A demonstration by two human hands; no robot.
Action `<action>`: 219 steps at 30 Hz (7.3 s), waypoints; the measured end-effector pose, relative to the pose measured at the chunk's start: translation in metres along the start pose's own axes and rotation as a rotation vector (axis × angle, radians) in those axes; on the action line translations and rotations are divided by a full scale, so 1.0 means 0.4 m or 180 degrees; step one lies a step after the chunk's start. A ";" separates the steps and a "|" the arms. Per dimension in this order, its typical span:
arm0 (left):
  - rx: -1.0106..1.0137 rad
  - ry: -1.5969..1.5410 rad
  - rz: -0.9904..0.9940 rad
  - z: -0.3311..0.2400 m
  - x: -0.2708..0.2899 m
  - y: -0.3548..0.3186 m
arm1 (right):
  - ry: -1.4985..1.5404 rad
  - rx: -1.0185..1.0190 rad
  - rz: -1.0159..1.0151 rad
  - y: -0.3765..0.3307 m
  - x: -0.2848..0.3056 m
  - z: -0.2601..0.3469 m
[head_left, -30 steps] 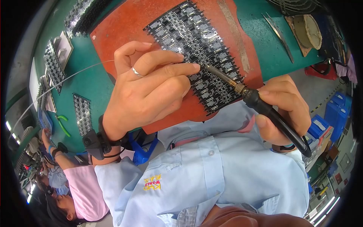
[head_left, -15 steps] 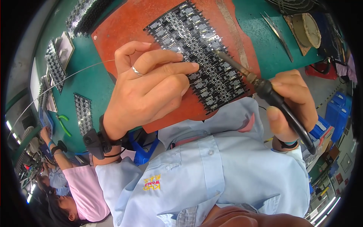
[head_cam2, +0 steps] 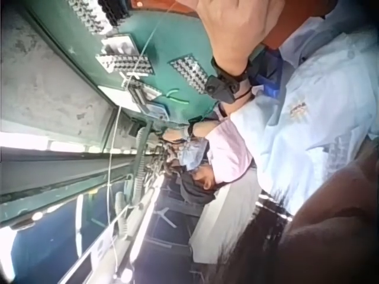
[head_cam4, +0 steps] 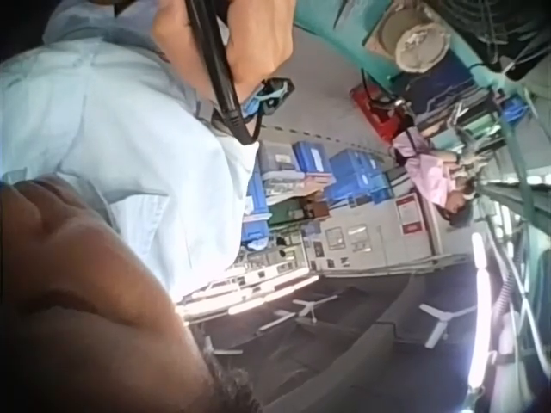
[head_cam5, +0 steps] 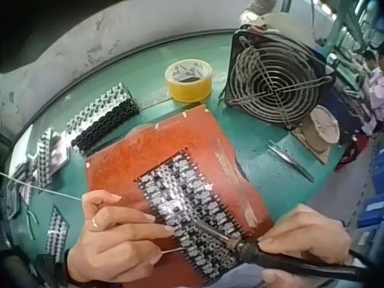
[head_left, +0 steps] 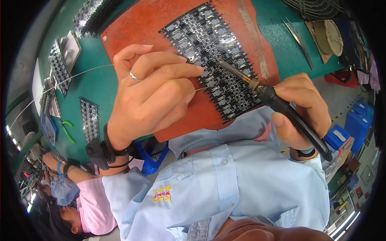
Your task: Soldering electronic components onto a printed circuit board at a workstation.
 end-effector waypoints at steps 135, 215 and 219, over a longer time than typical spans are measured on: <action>0.0091 0.0091 0.0092 0.045 0.030 0.113 | -0.0041 -0.0161 0.0462 0.038 0.030 0.008; 0.0344 -0.0035 -0.0526 0.064 0.056 0.060 | 0.0012 0.0002 0.0132 0.049 0.030 -0.019; 0.0231 0.0137 -0.0514 0.069 0.062 0.055 | 0.0216 -0.0408 0.0384 0.047 0.032 0.002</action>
Point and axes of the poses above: each hand's wrist, its own y-axis towards the middle knuckle, its own x-axis out of the back of the hand, z = x × y, the point moved 1 cm from there along y, towards the middle knuckle, and after that the axes turned 13 degrees about z, right-handed, at the moved point
